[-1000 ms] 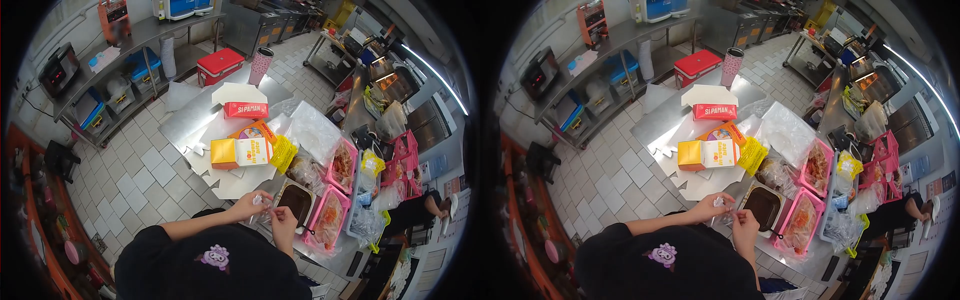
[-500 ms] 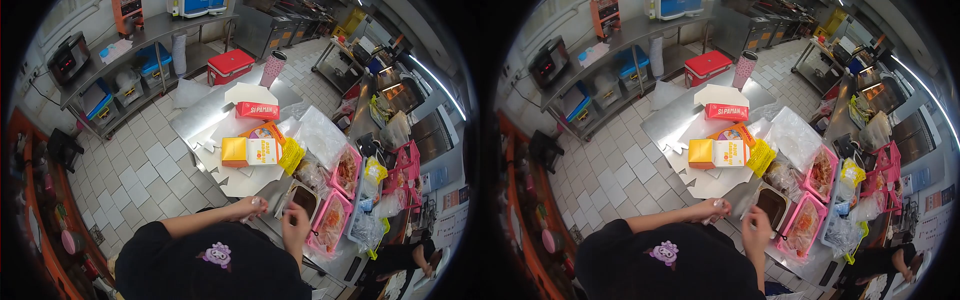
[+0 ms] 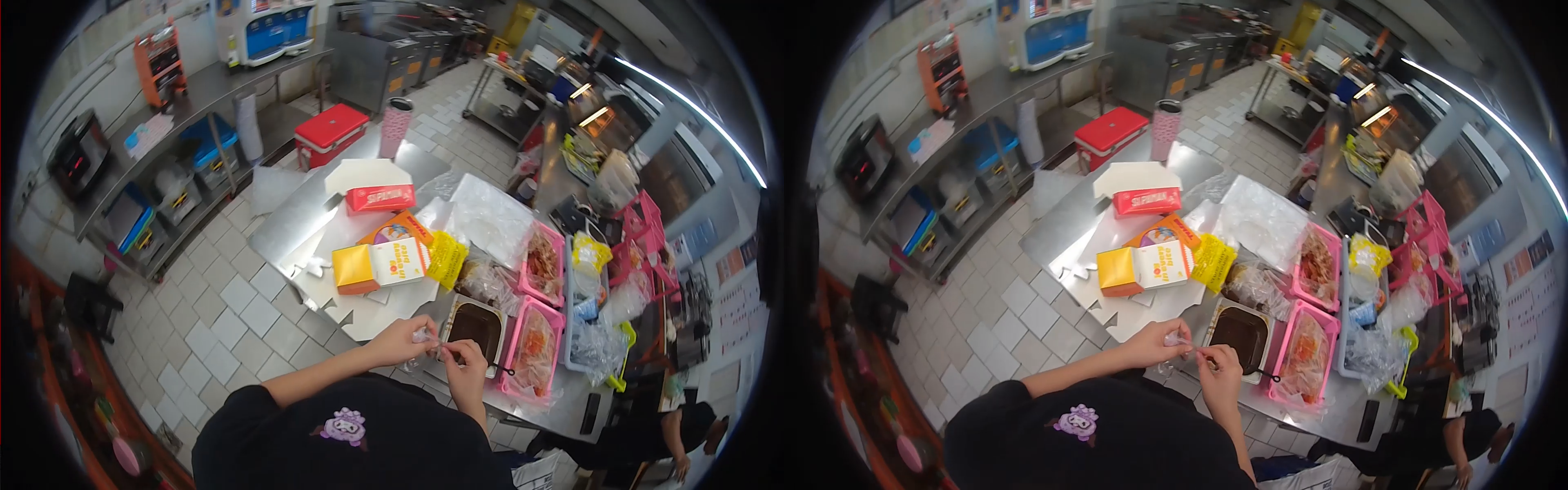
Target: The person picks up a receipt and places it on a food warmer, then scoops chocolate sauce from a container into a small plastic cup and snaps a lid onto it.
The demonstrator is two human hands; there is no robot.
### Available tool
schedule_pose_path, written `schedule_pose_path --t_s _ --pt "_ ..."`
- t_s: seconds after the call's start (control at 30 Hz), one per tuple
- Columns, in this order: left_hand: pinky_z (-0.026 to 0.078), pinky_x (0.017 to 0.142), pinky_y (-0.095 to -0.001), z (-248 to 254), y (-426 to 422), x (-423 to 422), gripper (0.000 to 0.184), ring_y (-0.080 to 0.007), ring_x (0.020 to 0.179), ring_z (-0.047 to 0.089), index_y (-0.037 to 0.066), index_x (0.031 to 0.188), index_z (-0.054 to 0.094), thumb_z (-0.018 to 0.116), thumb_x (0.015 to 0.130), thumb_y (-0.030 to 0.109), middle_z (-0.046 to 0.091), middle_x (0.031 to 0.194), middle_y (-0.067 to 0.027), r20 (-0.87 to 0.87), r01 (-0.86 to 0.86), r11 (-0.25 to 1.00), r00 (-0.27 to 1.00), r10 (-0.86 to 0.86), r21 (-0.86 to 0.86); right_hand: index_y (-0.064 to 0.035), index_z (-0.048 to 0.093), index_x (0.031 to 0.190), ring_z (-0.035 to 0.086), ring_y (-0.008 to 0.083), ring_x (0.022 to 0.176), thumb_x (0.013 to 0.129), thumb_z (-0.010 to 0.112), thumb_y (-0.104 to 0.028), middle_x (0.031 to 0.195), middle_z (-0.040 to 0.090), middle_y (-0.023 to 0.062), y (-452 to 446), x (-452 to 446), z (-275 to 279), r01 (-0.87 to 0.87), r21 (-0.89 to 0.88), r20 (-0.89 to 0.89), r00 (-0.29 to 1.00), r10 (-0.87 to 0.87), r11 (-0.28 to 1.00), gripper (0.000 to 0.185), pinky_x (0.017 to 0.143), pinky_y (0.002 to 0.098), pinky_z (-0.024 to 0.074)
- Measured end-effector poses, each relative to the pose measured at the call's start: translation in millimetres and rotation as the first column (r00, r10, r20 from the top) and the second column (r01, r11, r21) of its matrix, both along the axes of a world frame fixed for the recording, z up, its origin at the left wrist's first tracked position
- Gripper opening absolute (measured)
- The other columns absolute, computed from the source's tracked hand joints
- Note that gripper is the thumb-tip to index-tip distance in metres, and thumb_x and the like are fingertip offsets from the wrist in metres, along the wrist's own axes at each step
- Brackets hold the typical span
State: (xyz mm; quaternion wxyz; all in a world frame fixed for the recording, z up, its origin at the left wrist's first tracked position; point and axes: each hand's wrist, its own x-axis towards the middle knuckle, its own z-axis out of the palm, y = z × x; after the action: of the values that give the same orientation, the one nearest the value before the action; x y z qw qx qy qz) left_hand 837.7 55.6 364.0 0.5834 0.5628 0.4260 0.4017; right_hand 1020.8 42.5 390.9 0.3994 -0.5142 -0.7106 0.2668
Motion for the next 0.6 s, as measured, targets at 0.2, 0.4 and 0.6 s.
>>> schedule_pose_path --t_s 0.2,0.4,0.6 --pt "0.049 0.066 -0.0280 3 7 -5 0.015 -0.0146 0.068 0.063 0.003 0.087 0.063 0.067 0.085 0.017 0.068 0.077 -0.0058 -0.221 -0.006 0.987 0.974 0.042 0.162 0.0003 0.065 0.081 0.058 0.0128 0.065 0.077 0.069 -0.001 0.076 0.060 0.0068 -3 12 -5 -0.037 -0.120 -0.081 0.996 0.027 0.992 0.005 0.059 0.0265 0.0445" --pt "0.048 0.069 -0.0257 2 2 15 0.017 -0.0098 0.074 0.059 0.002 0.091 0.067 0.074 0.080 0.012 0.068 0.081 -0.0047 -0.013 -0.209 0.943 0.975 0.220 0.260 0.0011 0.062 0.076 0.057 0.0108 0.062 0.077 0.069 0.000 0.072 0.057 0.0054 -4 3 3 0.178 -0.130 -0.214 0.955 -0.203 0.975 0.007 0.055 0.0252 0.0431" --pt "0.048 0.063 -0.0287 -17 11 14 0.015 -0.0124 0.070 0.060 0.004 0.093 0.067 0.071 0.083 0.015 0.067 0.080 -0.0047 0.130 0.018 0.995 0.991 -0.005 -0.098 0.0011 0.060 0.081 0.054 0.0110 0.059 0.079 0.069 -0.004 0.071 0.054 0.0050 -1 10 -14 -0.091 -0.281 -0.459 0.887 -0.051 0.955 0.010 0.056 0.0245 0.0439"
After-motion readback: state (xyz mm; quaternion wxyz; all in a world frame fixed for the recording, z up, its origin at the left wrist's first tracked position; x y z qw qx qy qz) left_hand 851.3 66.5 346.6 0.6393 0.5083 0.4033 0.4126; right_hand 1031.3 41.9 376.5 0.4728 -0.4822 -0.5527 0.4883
